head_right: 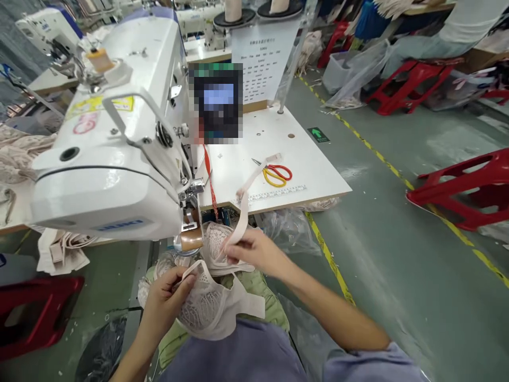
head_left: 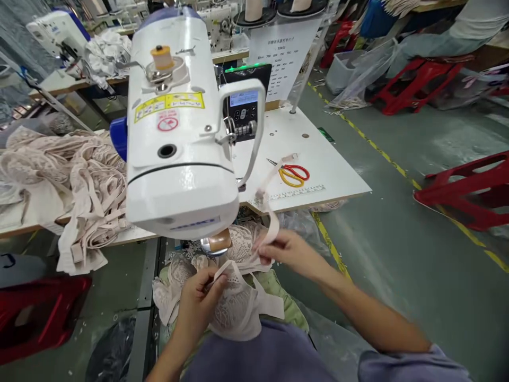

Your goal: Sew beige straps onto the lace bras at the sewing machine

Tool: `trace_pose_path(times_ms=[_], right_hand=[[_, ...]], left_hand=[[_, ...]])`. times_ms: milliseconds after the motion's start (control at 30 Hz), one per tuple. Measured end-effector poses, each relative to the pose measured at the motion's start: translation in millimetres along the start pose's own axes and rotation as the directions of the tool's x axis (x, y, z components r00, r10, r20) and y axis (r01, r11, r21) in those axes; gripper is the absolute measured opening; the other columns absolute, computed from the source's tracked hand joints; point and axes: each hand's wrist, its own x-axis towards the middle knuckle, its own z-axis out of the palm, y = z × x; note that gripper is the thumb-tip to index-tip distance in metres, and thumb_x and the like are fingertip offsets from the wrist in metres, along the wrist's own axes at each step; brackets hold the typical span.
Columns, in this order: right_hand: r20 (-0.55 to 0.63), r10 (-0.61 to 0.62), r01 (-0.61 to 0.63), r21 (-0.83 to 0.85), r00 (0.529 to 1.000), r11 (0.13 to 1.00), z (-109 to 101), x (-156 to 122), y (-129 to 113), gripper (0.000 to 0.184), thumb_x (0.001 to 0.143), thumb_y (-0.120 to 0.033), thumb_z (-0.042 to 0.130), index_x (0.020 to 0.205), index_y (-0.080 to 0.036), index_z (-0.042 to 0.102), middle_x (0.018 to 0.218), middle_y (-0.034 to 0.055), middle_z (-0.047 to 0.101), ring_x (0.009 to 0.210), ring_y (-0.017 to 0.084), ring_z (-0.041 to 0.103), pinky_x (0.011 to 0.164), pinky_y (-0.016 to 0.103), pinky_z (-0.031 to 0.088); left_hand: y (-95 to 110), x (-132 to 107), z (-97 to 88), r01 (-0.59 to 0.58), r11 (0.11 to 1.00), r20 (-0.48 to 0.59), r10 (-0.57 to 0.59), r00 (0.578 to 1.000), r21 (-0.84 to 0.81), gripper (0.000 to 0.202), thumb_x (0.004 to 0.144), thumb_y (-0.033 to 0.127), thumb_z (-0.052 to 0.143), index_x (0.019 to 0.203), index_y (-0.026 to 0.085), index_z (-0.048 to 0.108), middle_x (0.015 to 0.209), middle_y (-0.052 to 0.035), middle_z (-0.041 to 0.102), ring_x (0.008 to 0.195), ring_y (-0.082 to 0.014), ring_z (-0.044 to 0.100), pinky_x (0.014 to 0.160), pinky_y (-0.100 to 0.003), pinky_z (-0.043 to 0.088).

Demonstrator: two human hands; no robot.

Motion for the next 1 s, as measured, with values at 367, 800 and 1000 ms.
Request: trace_pose_path(times_ms=[367,800,1000], right_hand=[[0.091,-0.16,0.178,-0.237,0.983,0.955,61.5,-5.5,5.0,0.024,0.094,-0.037,0.057,0.096,-0.022,0.076,0.099,0.0054,0.071,0.093,0.018,0.066,0.083,0.029,0.051],[0.038,0.109,-0.109,-0.013,0.993,0.994,36.4,25.1,-0.6,0.037,0.089,-0.05,0.06,0.099,-0.016,0.073,0.082,0.0043,0.069,0.066,0.012,0.061,0.061,0.024,0.05],[0.005,0.043,-0.042,-0.127,0.999,0.991,13.0,59.0,-16.3,0.026,0.081,-0.043,0.069,0.087,-0.018,0.069,0.064,-0.0009,0.059,0.058,0.012,0.055,0.058,0.026,0.049]], left_hand=[[-0.1,-10.0,-0.9,-0.19,0.955,0.023,0.19,0.981,0.228,0.024,0.094,0.035,0.051,0.084,0.018,0.065,0.062,0.0019,0.05,0.056,-0.0111,0.044,0.053,-0.021,0.032],[-21.6,4.5,18.2,-0.526,0.749,-0.094,0.605,0.79,0.402,0.026,0.093,0.021,0.051,0.118,0.018,0.056,0.075,-0.0008,0.066,0.061,-0.013,0.06,0.059,-0.022,0.045],[10.8,25.8,-13.8,-0.435,0.659,0.015,0.541,0.841,0.613,0.03,0.097,0.022,0.044,0.116,0.02,0.067,0.089,-0.0053,0.076,0.075,-0.0149,0.071,0.062,-0.019,0.048]])
